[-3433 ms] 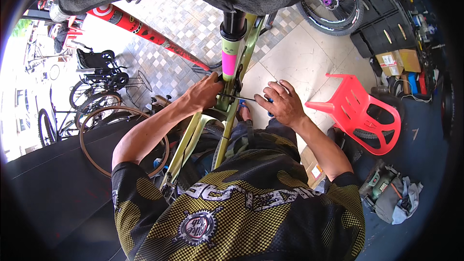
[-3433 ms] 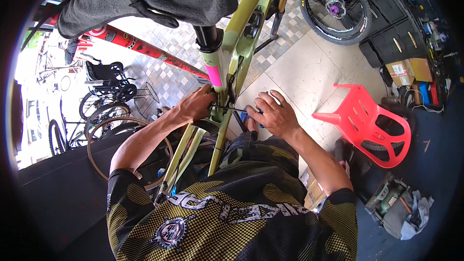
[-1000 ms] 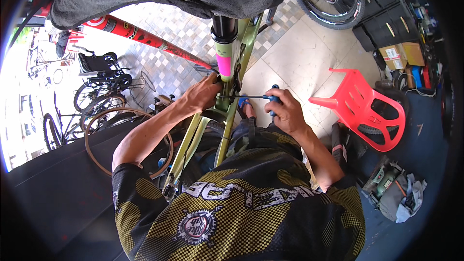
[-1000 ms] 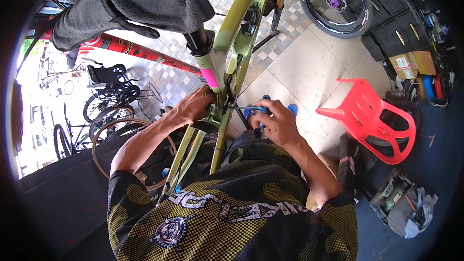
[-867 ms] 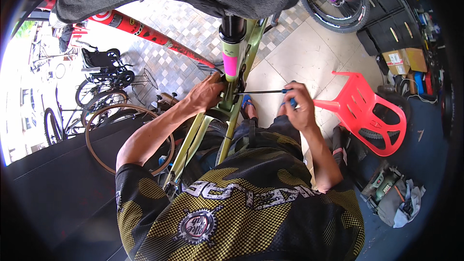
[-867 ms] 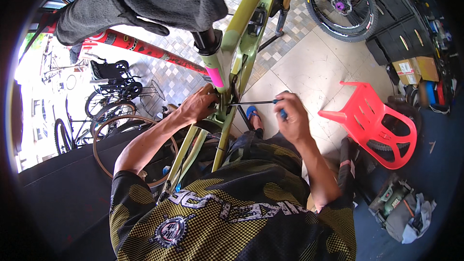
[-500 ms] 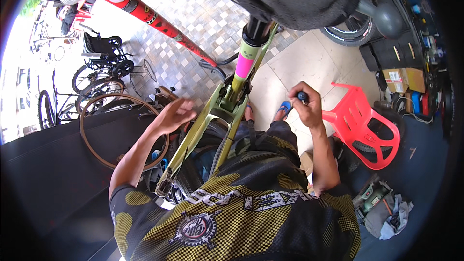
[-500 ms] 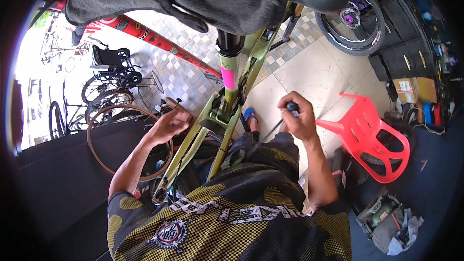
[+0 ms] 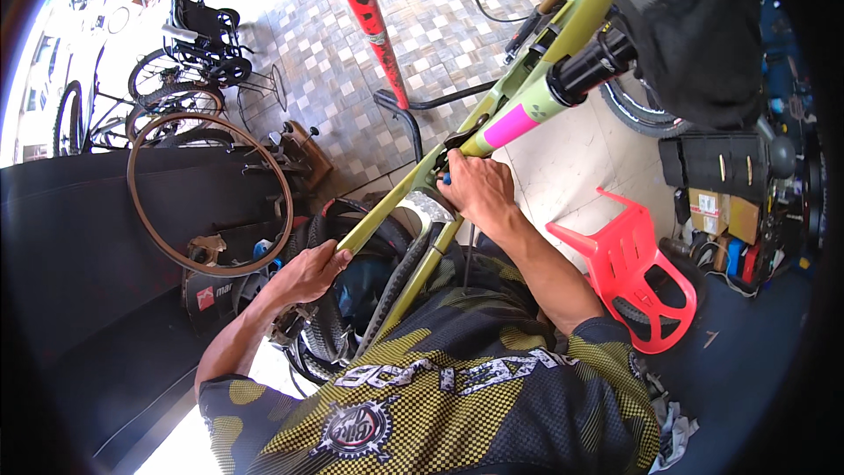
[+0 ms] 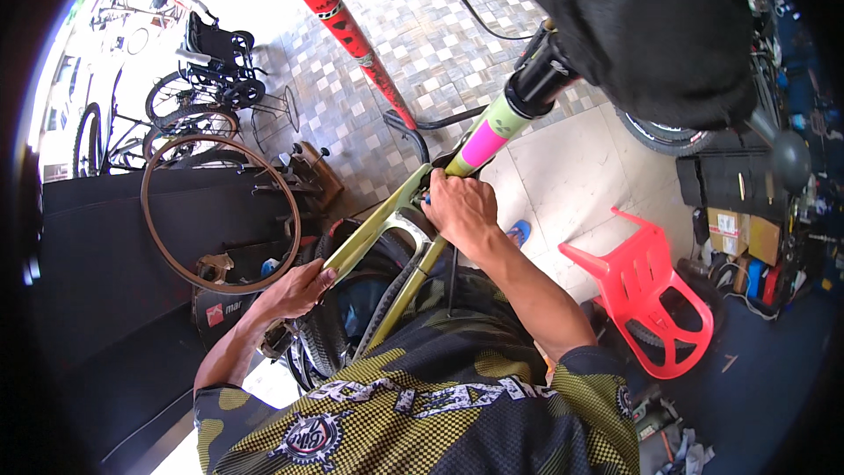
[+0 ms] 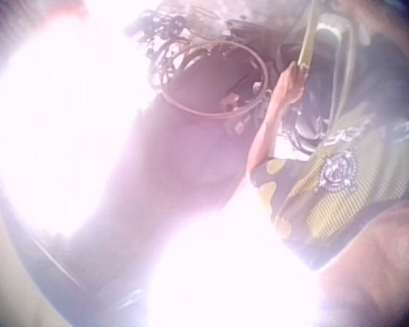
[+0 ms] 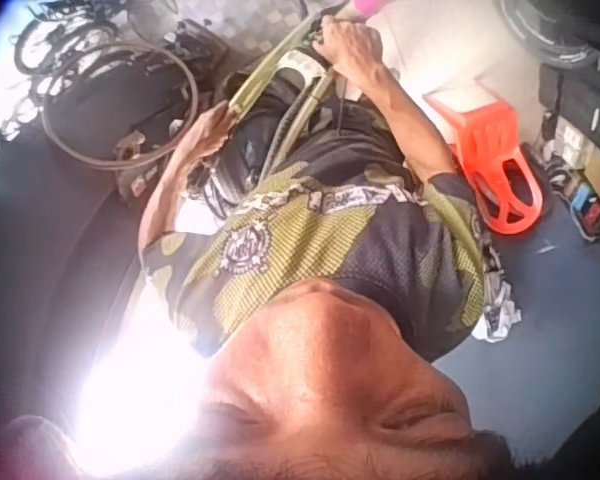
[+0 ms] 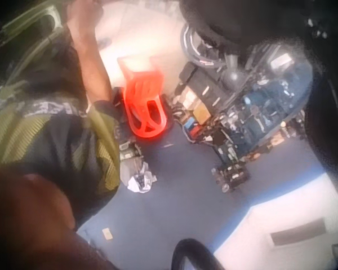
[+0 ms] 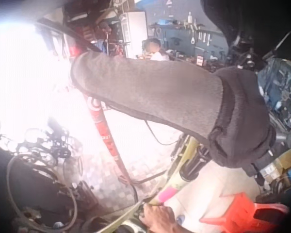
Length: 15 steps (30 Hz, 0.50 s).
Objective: The person assembles a bicycle frame by attaching the rear derailleur and crankset. They use a screwdriver to tighten bolts on the frame and crank arm, ensuring components are securely fastened. The task involves handling the frame, derailleur, and crankset with precision.
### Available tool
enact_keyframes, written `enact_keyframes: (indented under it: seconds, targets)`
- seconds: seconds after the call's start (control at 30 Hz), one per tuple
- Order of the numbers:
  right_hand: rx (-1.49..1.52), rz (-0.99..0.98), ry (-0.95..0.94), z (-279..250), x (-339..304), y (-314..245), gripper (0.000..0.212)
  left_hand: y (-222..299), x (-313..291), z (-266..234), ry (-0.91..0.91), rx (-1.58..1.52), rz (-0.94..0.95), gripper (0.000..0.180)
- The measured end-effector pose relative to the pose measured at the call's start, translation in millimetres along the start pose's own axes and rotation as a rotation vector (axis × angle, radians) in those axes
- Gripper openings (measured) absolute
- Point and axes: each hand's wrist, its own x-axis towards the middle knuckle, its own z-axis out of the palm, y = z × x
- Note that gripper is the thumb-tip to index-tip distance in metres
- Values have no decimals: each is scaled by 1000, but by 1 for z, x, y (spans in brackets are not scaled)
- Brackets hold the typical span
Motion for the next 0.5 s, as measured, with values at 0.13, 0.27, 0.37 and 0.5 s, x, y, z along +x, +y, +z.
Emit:
enact_keyframes:
  seconds: [0.13, 0.27, 0.37, 0.5]
  targets:
    - [-6, 29, 43, 19, 5, 3, 35, -3, 2, 0, -8, -1, 7, 57]
    - [114, -7, 88, 24, 0, 6, 33, -10, 3, 2, -8, -32, 24, 58]
    - [147, 31, 88, 35, 1, 9, 31, -12, 3, 1, -9, -11, 37, 59]
    - [129, 120, 36, 15, 2, -10, 32, -17, 4, 3, -2, -2, 49, 59]
